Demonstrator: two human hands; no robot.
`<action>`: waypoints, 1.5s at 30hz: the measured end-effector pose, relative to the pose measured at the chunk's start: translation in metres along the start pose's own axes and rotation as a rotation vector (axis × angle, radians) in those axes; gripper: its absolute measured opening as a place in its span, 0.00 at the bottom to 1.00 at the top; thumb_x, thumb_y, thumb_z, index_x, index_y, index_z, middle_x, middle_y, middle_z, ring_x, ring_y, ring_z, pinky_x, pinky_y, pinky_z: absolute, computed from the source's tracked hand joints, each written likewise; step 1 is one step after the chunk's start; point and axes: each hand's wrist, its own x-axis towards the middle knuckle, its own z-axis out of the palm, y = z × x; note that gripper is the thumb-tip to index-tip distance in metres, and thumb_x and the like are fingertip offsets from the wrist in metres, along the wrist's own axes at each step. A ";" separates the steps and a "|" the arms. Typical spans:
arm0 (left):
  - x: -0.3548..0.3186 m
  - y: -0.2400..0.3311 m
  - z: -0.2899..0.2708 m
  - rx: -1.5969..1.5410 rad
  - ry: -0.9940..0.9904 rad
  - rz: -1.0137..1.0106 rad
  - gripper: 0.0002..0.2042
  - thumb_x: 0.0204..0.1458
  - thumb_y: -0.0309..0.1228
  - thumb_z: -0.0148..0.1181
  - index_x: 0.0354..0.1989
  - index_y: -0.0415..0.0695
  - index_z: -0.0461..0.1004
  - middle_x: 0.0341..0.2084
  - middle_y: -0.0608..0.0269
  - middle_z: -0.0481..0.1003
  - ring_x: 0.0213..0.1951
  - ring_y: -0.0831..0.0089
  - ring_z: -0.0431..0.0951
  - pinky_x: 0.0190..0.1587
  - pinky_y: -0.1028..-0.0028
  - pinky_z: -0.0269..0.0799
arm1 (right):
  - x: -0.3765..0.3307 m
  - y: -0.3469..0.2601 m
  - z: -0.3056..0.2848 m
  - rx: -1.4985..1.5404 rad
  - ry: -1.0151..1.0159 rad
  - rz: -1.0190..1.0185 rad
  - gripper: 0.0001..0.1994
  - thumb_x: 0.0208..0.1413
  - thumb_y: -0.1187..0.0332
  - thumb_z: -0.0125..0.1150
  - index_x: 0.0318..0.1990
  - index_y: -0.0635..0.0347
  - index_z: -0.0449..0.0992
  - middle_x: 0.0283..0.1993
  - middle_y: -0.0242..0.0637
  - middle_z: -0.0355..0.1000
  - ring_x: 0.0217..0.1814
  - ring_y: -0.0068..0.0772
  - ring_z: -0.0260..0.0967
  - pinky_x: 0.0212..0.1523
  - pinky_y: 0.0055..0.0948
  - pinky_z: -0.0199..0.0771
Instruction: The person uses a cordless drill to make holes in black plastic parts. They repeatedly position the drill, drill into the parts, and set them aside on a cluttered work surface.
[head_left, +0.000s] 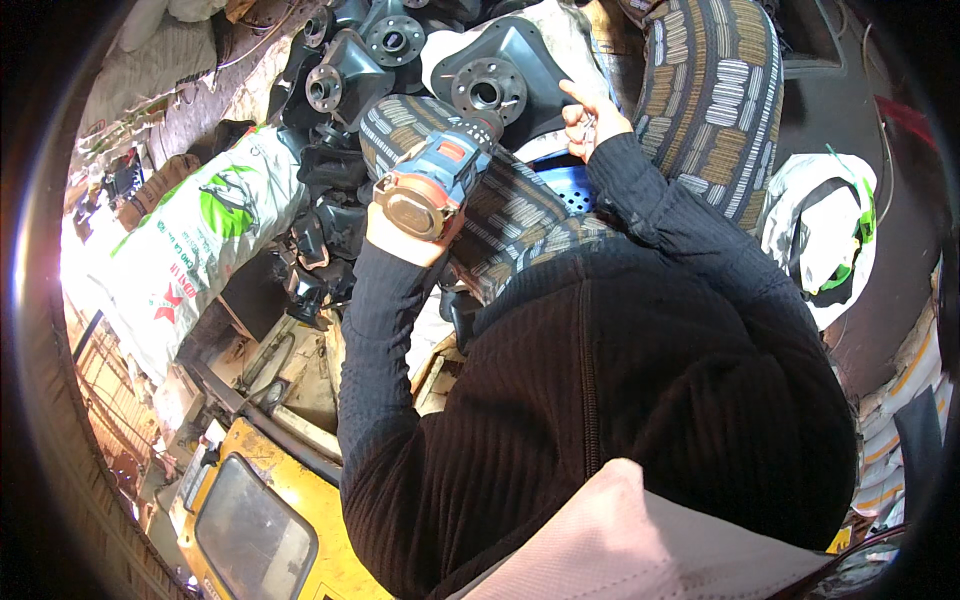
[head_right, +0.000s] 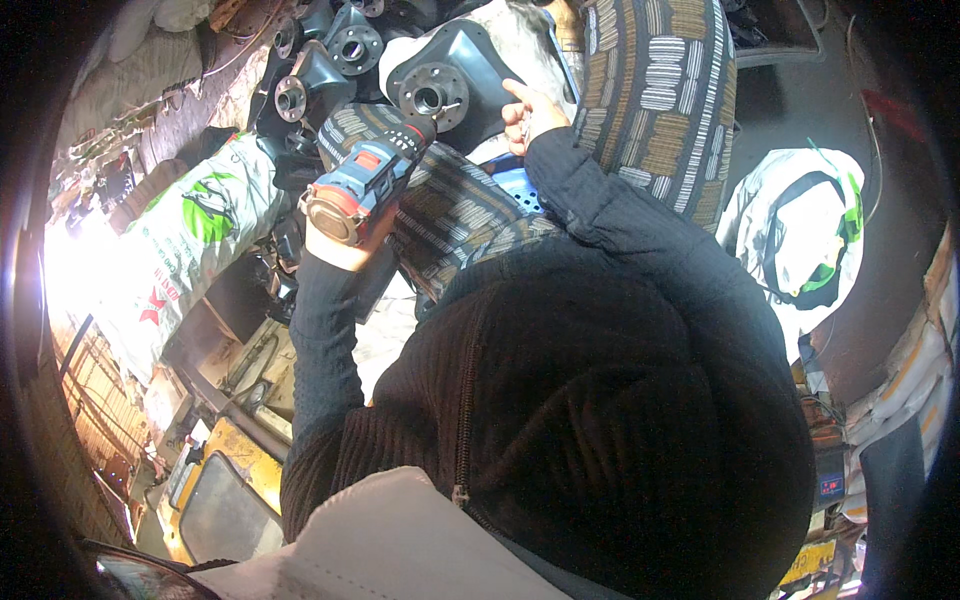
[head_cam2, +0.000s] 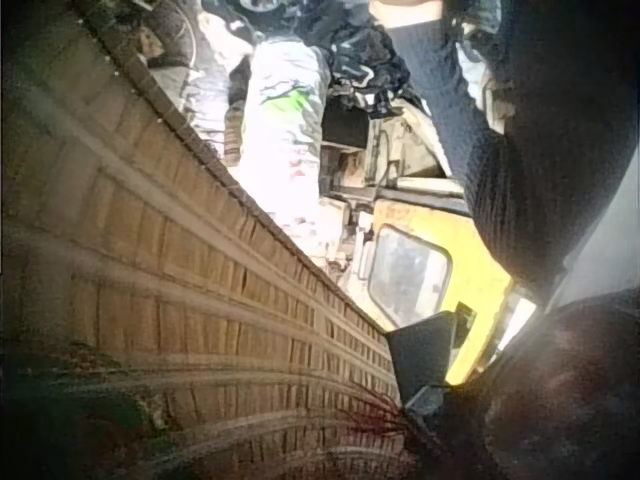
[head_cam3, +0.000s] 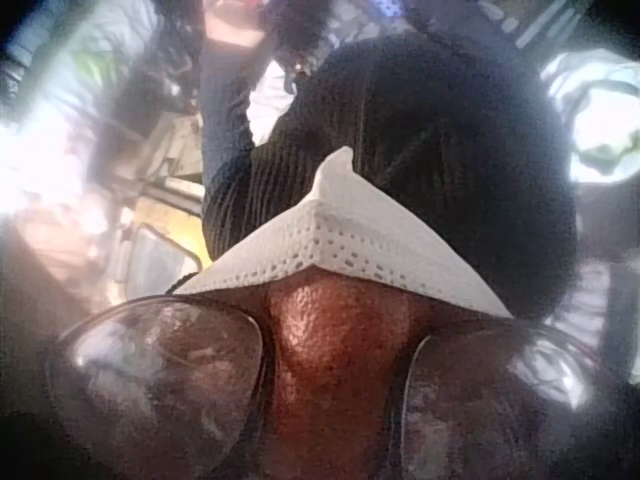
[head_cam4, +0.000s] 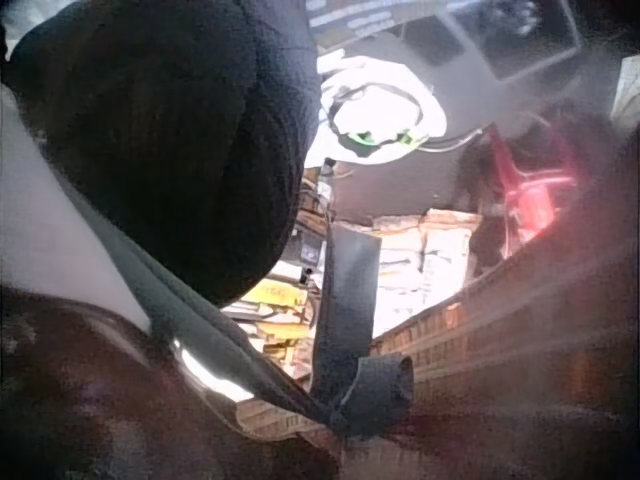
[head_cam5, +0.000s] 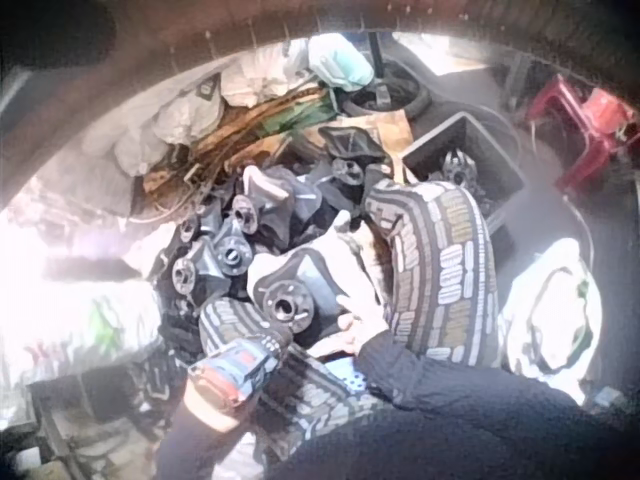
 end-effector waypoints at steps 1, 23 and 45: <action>0.004 -0.001 0.002 0.003 0.040 0.027 0.21 0.42 0.34 0.61 0.47 0.46 0.68 0.43 0.57 0.71 0.46 0.62 0.71 0.48 0.66 0.67 | 0.002 0.000 0.001 -0.031 0.033 0.004 0.23 0.56 0.64 0.44 0.59 0.60 0.57 0.26 0.35 0.66 0.14 0.22 0.57 0.09 0.21 0.50; 0.047 0.013 -0.025 -0.152 -0.253 0.054 0.32 0.38 0.28 0.66 0.54 0.41 0.58 0.43 0.58 0.71 0.45 0.71 0.73 0.47 0.75 0.70 | -0.009 -0.017 0.018 0.062 0.045 -0.206 0.21 0.54 0.69 0.39 0.56 0.67 0.60 0.24 0.31 0.59 0.15 0.18 0.51 0.12 0.17 0.50; -0.024 0.022 -0.037 -0.377 0.086 -0.041 0.17 0.41 0.29 0.66 0.41 0.43 0.73 0.35 0.60 0.75 0.37 0.66 0.76 0.41 0.69 0.70 | -0.021 -0.002 0.027 -0.226 -0.233 -0.080 0.12 0.56 0.69 0.53 0.45 0.64 0.71 0.38 0.34 0.72 0.30 0.13 0.62 0.18 0.09 0.55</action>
